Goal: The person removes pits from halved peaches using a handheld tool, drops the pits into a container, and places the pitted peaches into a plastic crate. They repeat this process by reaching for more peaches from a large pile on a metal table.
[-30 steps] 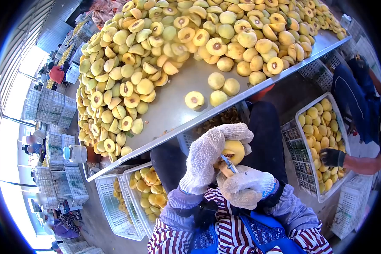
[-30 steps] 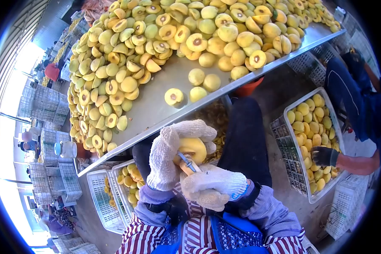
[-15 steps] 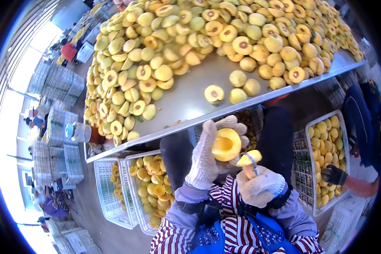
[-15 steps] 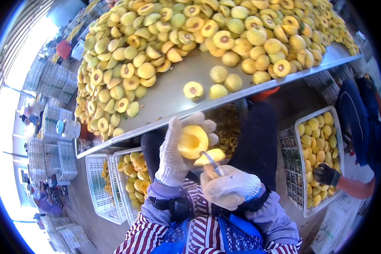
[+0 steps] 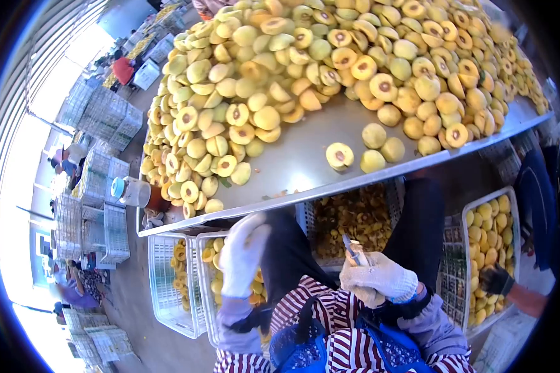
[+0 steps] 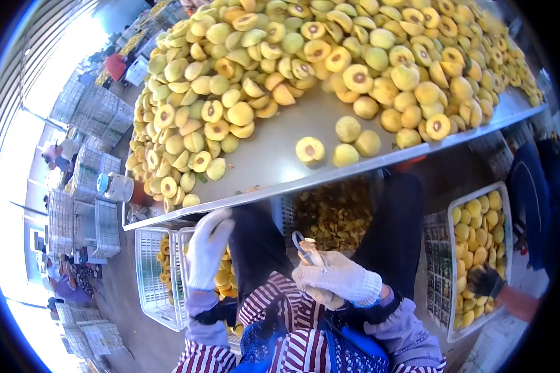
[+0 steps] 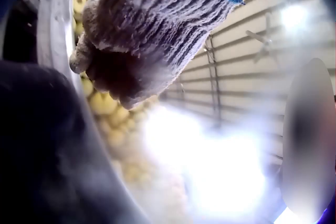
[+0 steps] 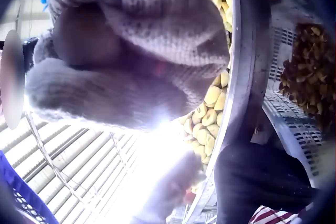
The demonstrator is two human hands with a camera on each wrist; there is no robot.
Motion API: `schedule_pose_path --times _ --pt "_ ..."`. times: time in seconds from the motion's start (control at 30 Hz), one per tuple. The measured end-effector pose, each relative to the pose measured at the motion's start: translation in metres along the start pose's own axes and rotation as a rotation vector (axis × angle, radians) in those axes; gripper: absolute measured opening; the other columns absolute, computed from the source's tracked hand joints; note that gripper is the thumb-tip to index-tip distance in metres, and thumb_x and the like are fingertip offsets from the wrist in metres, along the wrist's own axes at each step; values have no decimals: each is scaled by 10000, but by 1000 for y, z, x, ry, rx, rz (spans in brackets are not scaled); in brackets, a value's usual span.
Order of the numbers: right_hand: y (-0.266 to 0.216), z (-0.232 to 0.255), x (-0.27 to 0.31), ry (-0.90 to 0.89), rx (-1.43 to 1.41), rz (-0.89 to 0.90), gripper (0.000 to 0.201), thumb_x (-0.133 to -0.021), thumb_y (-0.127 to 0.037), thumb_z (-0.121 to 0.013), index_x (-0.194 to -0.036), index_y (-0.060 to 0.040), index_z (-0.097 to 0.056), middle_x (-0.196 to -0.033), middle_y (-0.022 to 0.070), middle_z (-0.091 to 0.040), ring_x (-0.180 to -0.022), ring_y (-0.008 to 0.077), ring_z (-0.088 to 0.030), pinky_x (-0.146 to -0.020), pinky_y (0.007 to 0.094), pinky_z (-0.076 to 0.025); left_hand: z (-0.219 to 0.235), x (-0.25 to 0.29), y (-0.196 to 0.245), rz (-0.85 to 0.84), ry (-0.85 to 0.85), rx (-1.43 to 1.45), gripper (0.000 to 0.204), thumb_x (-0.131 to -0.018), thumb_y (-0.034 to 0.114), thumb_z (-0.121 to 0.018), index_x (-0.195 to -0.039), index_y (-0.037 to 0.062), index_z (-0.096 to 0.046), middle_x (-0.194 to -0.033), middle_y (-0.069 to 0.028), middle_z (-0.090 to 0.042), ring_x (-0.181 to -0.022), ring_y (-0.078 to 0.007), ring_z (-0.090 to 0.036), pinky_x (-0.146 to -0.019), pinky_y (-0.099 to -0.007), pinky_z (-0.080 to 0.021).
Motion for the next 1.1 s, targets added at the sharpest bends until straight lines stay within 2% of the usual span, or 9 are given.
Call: schedule_pose_path --times 0.1,0.17,0.27,0.3,0.33,0.43,0.6,0.73,1.1 --pt "4 7 -1 111 59 21 181 -910 -222 -676 -864 -50 -640 -585 -15 -535 -439 72 -481 -398 222 -342 -55 -54 59 -2 -270 -26 371 -874 193 -720 -1211 54 -655 -1202 -156 -665 -1108 -251 -644 -956 -336 -498" --pt "-1 9 5 183 39 70 160 -889 -185 -682 -837 -39 -644 -582 -4 -542 -434 82 -472 -400 227 -328 -100 -90 65 -106 -190 -171 602 -860 452 -690 -1305 63 -580 -1250 -204 -625 -1154 -355 -610 -984 -426 -478" --pt "-4 20 8 268 105 170 173 -889 -177 -640 -841 -11 -634 -525 26 -529 -389 117 -462 -372 246 -319 -176 -125 39 6 -216 -259 662 -856 483 -644 -1321 24 -535 -1235 -224 -616 -1159 -396 -587 -1002 -455 -464" --pt "-5 21 7 300 92 218 175 -894 -169 -612 -835 -4 -617 -517 32 -521 -370 120 -449 -359 246 -312 -180 -129 55 131 -514 -397 609 -871 447 -625 -1318 45 -528 -1286 -205 -589 -1189 -390 -569 -1014 -455 -456" --pt "-1 25 7 336 72 260 179 -899 -161 -585 -830 3 -600 -509 38 -512 -351 122 -437 -346 247 -306 -213 -127 29 -64 -362 -278 538 -879 414 -616 -1289 75 -536 -1276 -191 -595 -1189 -374 -575 -997 -451 -466" --pt "-5 28 8 274 51 252 240 -992 -215 -560 -1177 -63 -574 -579 11 -535 -382 104 -431 -355 231 -334 -190 -120 49 88 -497 -78 593 -850 344 -686 -1345 97 -472 -1196 -202 -632 -1139 -364 -605 -966 -427 -481" --pt "-11 47 -11 503 14 634 155 -903 -140 -569 -962 2 -579 -500 62 -517 -321 146 -444 -314 253 -348 -157 -91 61 156 -438 613 600 -861 265 -719 -1372 95 -455 -1191 -137 -632 -1111 -272 -627 -943 -396 -511" --pt "-36 16 -3 598 -3 466 149 -909 -106 -573 -1025 -20 -543 -502 16 -458 -333 118 -435 -318 238 -342 -123 -42 90 246 -520 1393 570 -879 246 -709 -1356 58 -461 -1290 -124 -560 -1147 -275 -600 -1019 -424 -487" --pt "-35 0 2 586 -35 590 337 -894 -133 -692 -1196 -43 -571 -805 41 -660 -590 103 -622 -530 225 -491 -98 3 107 452 -461 1378 653 -849 230 -736 -1399 64 -425 -1340 -182 -535 -1219 -298 -541 -1058 -413 -435"
Point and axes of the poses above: each hand's wrist, its own x-axis away from the middle knuckle, its own z-axis out of the back of the hand, y = z × x, the point moved 3 cm from there along -x, towards the middle knuckle
